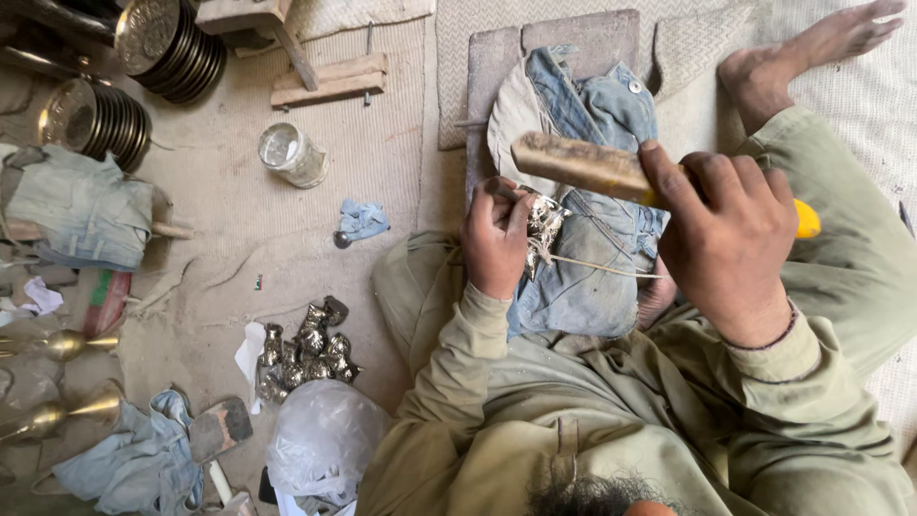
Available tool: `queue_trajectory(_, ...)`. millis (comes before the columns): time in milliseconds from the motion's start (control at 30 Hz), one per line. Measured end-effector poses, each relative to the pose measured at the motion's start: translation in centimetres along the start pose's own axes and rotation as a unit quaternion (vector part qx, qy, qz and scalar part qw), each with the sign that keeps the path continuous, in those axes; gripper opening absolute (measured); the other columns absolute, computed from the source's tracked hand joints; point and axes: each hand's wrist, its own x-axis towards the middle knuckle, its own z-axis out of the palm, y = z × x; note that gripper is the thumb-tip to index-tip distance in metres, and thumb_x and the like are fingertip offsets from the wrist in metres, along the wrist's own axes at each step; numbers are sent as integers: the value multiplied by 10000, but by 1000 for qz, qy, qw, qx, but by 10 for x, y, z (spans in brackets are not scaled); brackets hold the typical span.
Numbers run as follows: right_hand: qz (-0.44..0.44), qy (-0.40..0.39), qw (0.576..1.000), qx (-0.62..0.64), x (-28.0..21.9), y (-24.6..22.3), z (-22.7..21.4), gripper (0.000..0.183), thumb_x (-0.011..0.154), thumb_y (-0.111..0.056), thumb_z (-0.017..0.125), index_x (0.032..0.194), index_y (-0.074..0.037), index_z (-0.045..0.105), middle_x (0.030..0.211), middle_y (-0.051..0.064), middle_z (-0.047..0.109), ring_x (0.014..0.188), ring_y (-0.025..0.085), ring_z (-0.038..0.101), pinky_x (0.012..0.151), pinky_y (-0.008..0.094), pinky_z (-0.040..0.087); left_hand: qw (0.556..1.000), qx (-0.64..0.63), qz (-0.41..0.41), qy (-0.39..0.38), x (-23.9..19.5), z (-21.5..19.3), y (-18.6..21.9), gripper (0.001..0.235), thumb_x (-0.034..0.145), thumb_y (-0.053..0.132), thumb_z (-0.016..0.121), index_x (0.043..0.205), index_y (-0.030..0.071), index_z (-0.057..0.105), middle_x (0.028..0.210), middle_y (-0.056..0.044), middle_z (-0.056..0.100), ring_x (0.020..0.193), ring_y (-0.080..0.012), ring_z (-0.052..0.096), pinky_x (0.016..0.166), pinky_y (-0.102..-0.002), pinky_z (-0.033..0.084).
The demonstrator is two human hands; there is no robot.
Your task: The person sits on the floor and uses a hammer and a metal punch to emboss a decorative pattern onto a small metal object. The object is held in place on a padded surface while the person repeatedly strikes the punch to create indentations.
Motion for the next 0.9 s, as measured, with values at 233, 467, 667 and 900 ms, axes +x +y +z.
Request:
queue_trajectory(233,-14,14,999,48,18,-9,-10,586,879,40,700,1435,-143,709,1019,32,645,864,222,583,747,349,402,1000,17,-20,3,-5,0,-16,243,975,31,759,1085,-11,546,879,-95,725,786,-140,742,683,-261,582)
queue_trajectory(467,-101,11,994,32,27,-11,-18,527,794,-71,714,1317,-118,754,989,79,662,815,244,602,697,381,424,967,199,157,34,-7,-3,-26,227,922,27,774,1107,51,645,991,-143,743,899,-293,748,818,-380,595)
queue_trajectory(667,-123,1,992,-19,26,-10,-18,531,814,-125,719,1344,-149,758,984,60,668,796,204,601,684,339,425,990,137,2,35,-17,1,-38,286,904,78,774,1158,10,660,1015,-172,752,921,-322,779,813,-398,625)
queue_trajectory(900,-115,41,992,-35,27,-13,-18,381,926,-150,716,1306,-167,739,965,59,674,803,187,613,694,322,425,990,121,62,29,-19,0,-47,297,886,-6,748,1157,16,629,1034,-156,745,859,-255,745,718,-351,599)
